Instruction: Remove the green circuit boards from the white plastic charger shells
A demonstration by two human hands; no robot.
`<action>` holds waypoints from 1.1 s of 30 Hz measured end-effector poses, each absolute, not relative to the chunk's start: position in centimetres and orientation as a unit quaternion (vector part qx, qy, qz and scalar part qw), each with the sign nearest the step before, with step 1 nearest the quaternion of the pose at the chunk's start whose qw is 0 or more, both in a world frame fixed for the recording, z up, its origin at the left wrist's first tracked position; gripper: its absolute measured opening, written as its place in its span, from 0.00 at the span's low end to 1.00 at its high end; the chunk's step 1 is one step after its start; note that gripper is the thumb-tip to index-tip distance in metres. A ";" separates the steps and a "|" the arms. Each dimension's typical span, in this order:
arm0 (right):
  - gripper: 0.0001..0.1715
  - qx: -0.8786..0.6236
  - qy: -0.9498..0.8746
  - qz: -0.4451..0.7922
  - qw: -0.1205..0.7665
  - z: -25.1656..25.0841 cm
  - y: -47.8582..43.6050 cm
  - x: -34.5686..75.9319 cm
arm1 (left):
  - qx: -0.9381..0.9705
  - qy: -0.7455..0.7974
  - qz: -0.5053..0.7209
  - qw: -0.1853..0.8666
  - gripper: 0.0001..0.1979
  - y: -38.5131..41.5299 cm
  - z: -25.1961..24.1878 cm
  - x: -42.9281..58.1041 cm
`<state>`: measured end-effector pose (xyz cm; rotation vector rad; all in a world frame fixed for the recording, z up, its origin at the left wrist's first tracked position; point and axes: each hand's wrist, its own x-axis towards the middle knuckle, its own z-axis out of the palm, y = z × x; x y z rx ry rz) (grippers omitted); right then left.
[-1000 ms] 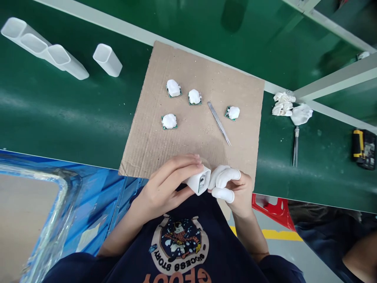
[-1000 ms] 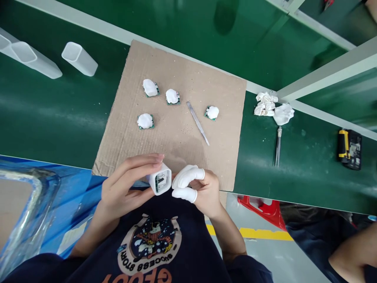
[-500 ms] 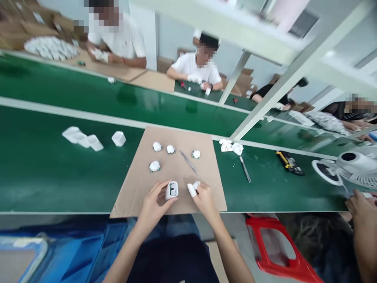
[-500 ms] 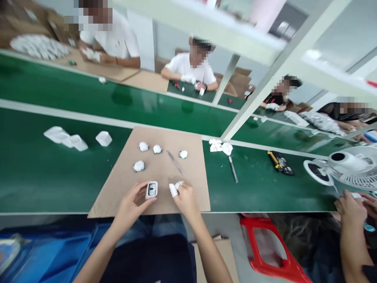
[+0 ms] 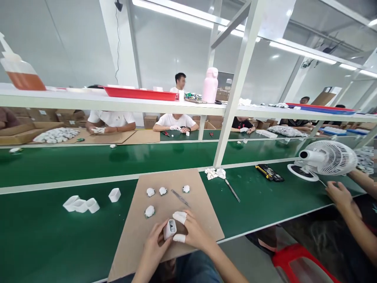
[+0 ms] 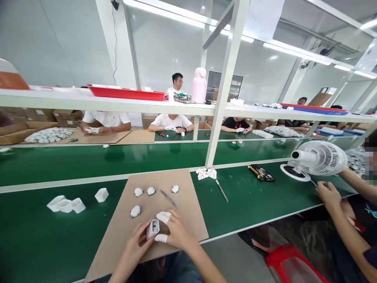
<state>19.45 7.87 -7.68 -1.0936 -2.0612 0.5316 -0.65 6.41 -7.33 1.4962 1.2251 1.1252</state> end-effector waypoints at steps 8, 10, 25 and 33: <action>0.34 -0.383 -0.807 0.265 0.363 -5.5 6.1 18.4 | 0.583 0.497 0.463 0.445 0.28 5.2 -7.4 0.7; 0.33 -0.376 -0.811 0.270 0.359 -4.3 6.8 18.5 | 0.588 0.504 0.459 0.435 0.29 5.3 -6.7 0.7; 0.21 -0.624 -0.732 0.114 0.250 3.8 38.9 28.2 | 0.611 0.747 0.258 0.047 0.37 16.5 -3.1 -20.3; 0.30 -0.503 -0.842 0.113 0.157 1.8 33.7 21.5 | 0.655 0.740 0.132 0.073 0.23 18.1 -2.1 -18.9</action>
